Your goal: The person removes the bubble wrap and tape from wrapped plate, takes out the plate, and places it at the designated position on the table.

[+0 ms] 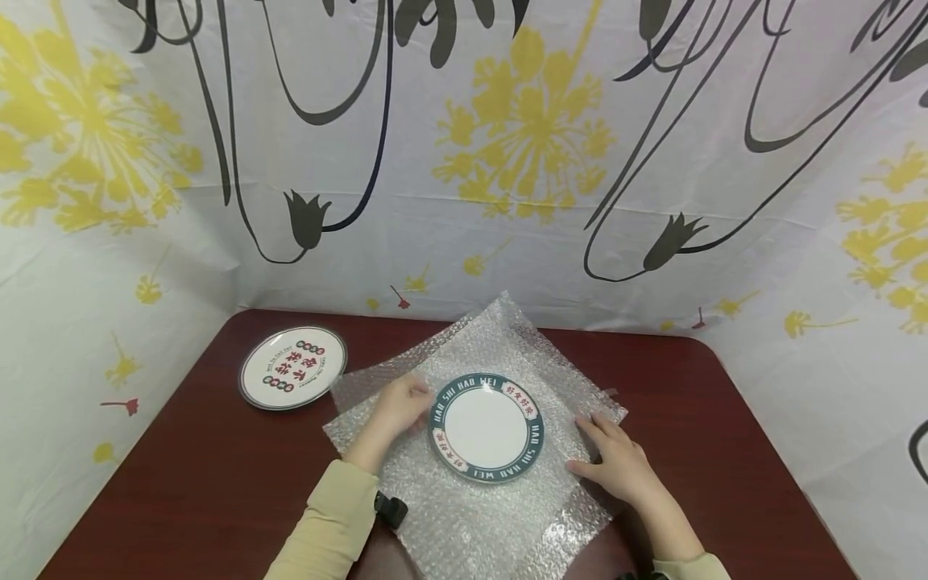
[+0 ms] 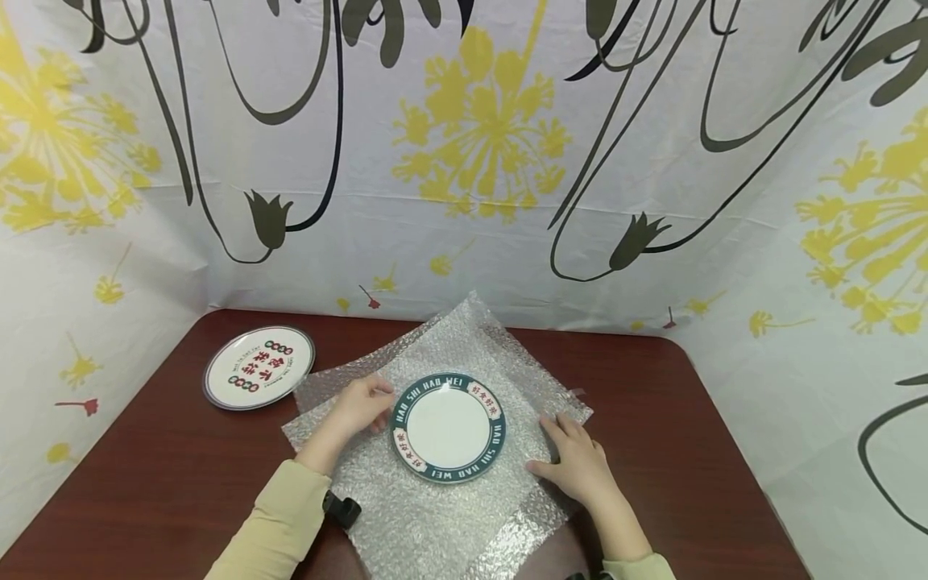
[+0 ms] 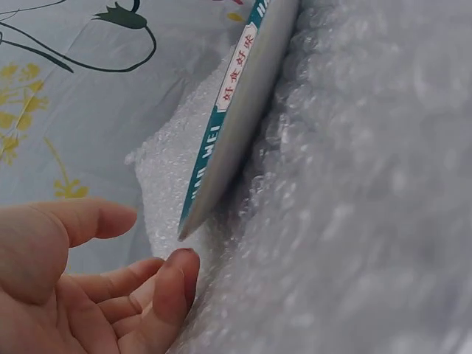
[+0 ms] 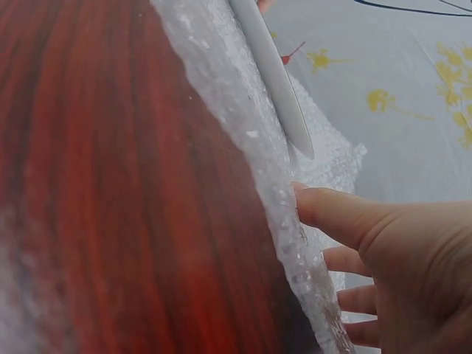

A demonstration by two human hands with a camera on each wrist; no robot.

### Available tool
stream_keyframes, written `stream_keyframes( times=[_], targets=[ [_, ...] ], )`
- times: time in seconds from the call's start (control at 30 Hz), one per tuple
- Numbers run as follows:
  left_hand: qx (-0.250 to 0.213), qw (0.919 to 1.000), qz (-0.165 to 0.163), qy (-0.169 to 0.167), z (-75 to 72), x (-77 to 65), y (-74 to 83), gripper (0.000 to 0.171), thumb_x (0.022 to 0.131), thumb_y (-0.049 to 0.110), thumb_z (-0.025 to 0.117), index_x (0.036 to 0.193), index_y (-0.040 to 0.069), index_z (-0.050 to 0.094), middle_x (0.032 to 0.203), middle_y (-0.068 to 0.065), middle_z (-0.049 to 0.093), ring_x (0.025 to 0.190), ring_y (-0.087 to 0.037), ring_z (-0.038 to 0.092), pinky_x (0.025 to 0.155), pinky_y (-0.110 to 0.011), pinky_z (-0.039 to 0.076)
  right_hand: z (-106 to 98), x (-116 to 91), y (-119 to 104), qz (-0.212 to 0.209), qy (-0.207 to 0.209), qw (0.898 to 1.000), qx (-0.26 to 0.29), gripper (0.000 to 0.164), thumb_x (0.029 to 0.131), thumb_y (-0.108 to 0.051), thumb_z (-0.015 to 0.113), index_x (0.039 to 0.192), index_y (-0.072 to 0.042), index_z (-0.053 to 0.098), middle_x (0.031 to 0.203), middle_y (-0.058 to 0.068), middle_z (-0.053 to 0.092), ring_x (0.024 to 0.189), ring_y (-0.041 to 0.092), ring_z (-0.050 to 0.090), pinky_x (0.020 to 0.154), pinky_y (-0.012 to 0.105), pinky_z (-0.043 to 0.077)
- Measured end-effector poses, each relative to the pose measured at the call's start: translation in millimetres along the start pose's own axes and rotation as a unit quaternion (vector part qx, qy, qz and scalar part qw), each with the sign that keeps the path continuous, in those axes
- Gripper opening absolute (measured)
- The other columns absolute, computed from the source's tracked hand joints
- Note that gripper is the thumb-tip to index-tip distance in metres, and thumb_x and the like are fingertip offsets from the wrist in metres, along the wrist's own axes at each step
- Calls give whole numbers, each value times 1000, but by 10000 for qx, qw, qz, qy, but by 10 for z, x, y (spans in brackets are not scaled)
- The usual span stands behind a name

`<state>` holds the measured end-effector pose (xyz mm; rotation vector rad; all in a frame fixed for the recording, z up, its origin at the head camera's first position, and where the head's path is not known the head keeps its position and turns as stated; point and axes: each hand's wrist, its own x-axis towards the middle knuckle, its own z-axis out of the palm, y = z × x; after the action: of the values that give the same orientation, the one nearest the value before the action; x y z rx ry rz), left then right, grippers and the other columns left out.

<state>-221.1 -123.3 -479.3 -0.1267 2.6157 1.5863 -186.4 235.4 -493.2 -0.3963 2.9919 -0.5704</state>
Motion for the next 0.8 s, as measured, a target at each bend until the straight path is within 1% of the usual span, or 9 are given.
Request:
stream_keyframes(
  times=[0.1, 0.2, 0.4, 0.57, 0.7, 0.8],
  targets=[
    [-145, 9996, -49, -237, 33, -4, -27, 35, 85, 10, 64, 113, -10, 59, 66, -10, 61, 46, -18, 58, 43, -29, 52, 10, -2, 10, -24, 19, 10000, 11, 82, 79, -49, 73, 142, -5, 45, 146, 31, 30, 130, 53, 28, 92, 76, 25],
    [-201, 9985, -79, -499, 62, -6, -59, 37, 85, 8, 64, 115, -12, 57, 68, -12, 61, 45, -17, 58, 42, -29, 52, 15, -7, 17, -30, 23, 10000, 24, 82, 80, -50, 72, 143, -5, 44, 146, 31, 30, 131, 52, 27, 92, 76, 25],
    [-364, 9948, -2, -956, 99, 1, -129, 43, 85, 0, 59, 123, -16, 49, 75, -16, 60, 45, -18, 59, 43, -32, 53, 10, -13, 19, -2, 14, 10000, 66, 82, 80, -50, 72, 143, -5, 44, 146, 31, 29, 131, 53, 26, 93, 76, 24],
    [-391, 9914, -4, -1250, 81, -17, -153, 49, 85, 1, 58, 130, -14, 44, 78, -15, 61, 47, -20, 60, 44, -32, 53, 21, -21, 31, -25, 64, 10000, 65, 82, 80, -50, 72, 143, -5, 44, 146, 31, 30, 131, 52, 27, 93, 76, 24],
    [-429, 9886, 110, -1440, 59, -12, -182, 49, 86, 2, 57, 131, -13, 44, 75, -15, 61, 48, -20, 61, 45, -32, 54, 38, -19, 47, -51, 109, 9999, 46, 82, 80, -51, 71, 143, -6, 45, 147, 30, 30, 132, 50, 27, 94, 75, 23],
    [-526, 9871, 175, -1499, 49, -4, -198, 48, 87, 2, 56, 130, -13, 44, 71, -15, 62, 48, -20, 61, 45, -32, 54, 43, -15, 50, -71, 143, 9999, 19, 82, 80, -52, 71, 143, -6, 45, 147, 29, 30, 132, 50, 27, 94, 75, 23]
  ],
)
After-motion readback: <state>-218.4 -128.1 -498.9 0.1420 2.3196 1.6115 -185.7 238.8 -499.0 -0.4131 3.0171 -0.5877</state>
